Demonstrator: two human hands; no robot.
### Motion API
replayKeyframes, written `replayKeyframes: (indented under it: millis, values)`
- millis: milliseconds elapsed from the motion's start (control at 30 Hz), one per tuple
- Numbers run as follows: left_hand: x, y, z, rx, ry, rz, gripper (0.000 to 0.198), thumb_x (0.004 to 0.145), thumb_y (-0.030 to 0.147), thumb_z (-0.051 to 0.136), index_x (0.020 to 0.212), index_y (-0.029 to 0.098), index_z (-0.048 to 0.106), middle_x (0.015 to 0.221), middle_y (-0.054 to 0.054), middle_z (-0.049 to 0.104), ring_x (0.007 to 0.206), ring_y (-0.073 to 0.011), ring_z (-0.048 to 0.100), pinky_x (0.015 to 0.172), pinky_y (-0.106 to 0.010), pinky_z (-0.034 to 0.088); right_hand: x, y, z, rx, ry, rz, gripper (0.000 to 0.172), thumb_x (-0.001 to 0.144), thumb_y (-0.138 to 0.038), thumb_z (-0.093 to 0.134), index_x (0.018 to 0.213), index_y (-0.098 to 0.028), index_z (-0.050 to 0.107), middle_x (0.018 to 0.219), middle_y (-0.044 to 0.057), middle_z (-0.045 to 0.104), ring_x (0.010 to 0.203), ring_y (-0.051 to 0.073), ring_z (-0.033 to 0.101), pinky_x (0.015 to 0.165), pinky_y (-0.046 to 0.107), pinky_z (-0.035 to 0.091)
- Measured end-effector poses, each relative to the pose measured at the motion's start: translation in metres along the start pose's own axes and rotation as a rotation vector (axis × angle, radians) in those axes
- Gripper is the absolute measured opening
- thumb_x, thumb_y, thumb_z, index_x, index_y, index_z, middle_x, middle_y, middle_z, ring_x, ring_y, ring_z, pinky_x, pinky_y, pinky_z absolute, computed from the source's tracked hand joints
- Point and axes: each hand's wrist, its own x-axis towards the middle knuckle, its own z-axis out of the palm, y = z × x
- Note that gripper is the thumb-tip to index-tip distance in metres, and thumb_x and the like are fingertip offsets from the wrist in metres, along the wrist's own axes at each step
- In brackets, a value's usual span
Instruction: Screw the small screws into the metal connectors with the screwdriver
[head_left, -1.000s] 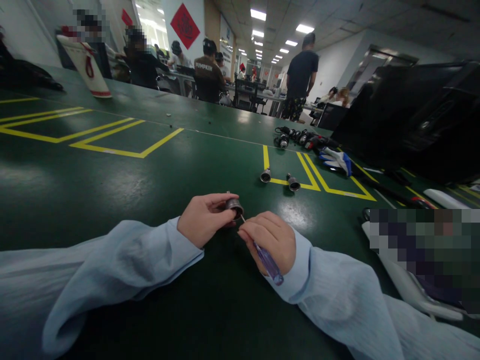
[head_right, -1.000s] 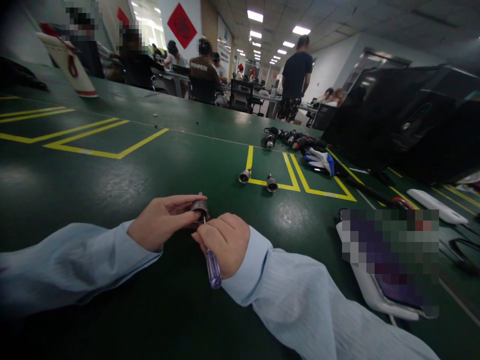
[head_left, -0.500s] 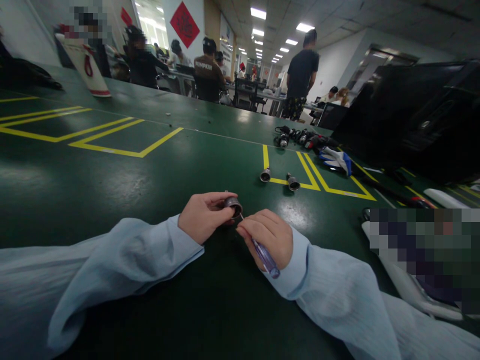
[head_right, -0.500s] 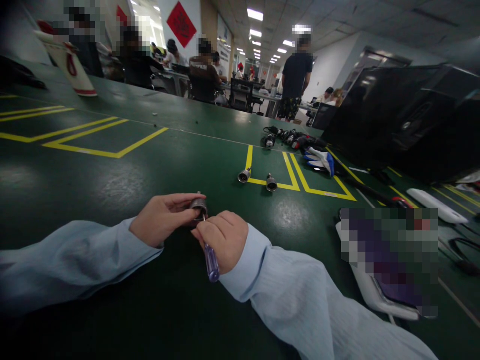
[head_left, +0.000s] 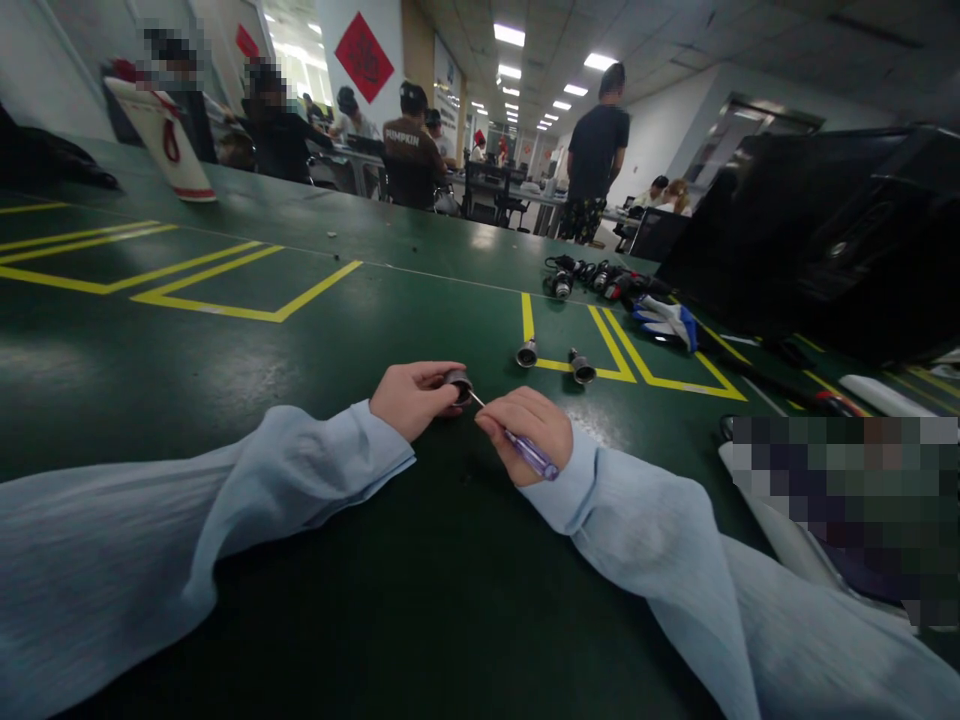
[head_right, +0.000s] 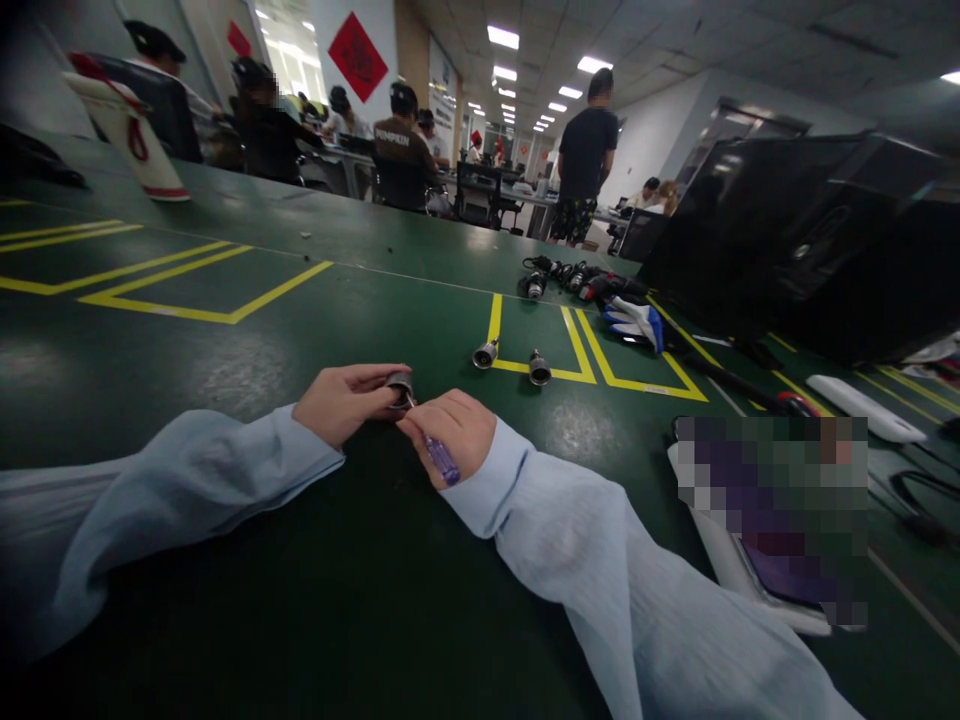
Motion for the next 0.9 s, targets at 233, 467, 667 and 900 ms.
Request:
replayKeyframes:
  millis: [233, 467, 667, 900]
  values:
    - [0.0000, 0.0020, 0.0014, 0.017, -0.004, -0.009, 0.041, 0.057, 0.014, 0.062, 0.098, 0.009, 0.060, 0.083, -0.007, 0.065, 0.075, -0.0170, 0.063, 0.060, -0.023, 0.054, 0.0019, 0.0046, 0.0059, -0.048, 0.011, -0.075, 0.011, 0.078, -0.012, 0.048, 0.072, -0.011, 0.058, 0.062, 0.007, 0.063, 0.059, 0.013, 0.055, 0.058, 0.024, 0.046]
    - [-0.0028, 0.0029, 0.0019, 0.000, -0.011, -0.012, 0.043, 0.057, 0.015, 0.064, 0.099, 0.009, 0.060, 0.087, -0.008, 0.065, 0.079, -0.0182, 0.062, 0.061, -0.023, 0.054, 0.0041, 0.0052, 0.0043, -0.103, 0.002, -0.105, 0.012, 0.079, -0.012, 0.049, 0.072, -0.011, 0.058, 0.061, 0.007, 0.063, 0.059, 0.014, 0.056, 0.057, 0.024, 0.047]
    - [-0.0023, 0.0028, 0.0018, -0.012, -0.011, -0.022, 0.044, 0.057, 0.015, 0.064, 0.100, 0.009, 0.059, 0.089, -0.009, 0.065, 0.078, -0.0186, 0.063, 0.060, -0.024, 0.054, 0.0037, 0.0034, 0.0021, -0.073, -0.016, -0.096, 0.011, 0.079, -0.012, 0.050, 0.073, -0.010, 0.059, 0.064, 0.008, 0.064, 0.060, 0.014, 0.056, 0.059, 0.024, 0.047]
    - [-0.0053, 0.0077, 0.0038, 0.017, -0.009, -0.049, 0.044, 0.060, 0.012, 0.063, 0.103, 0.008, 0.058, 0.090, -0.010, 0.065, 0.078, -0.0170, 0.062, 0.059, -0.021, 0.054, 0.0025, 0.0057, 0.0052, -0.112, -0.074, -0.113, 0.015, 0.080, -0.013, 0.048, 0.070, -0.009, 0.059, 0.064, 0.008, 0.064, 0.059, 0.014, 0.055, 0.058, 0.024, 0.046]
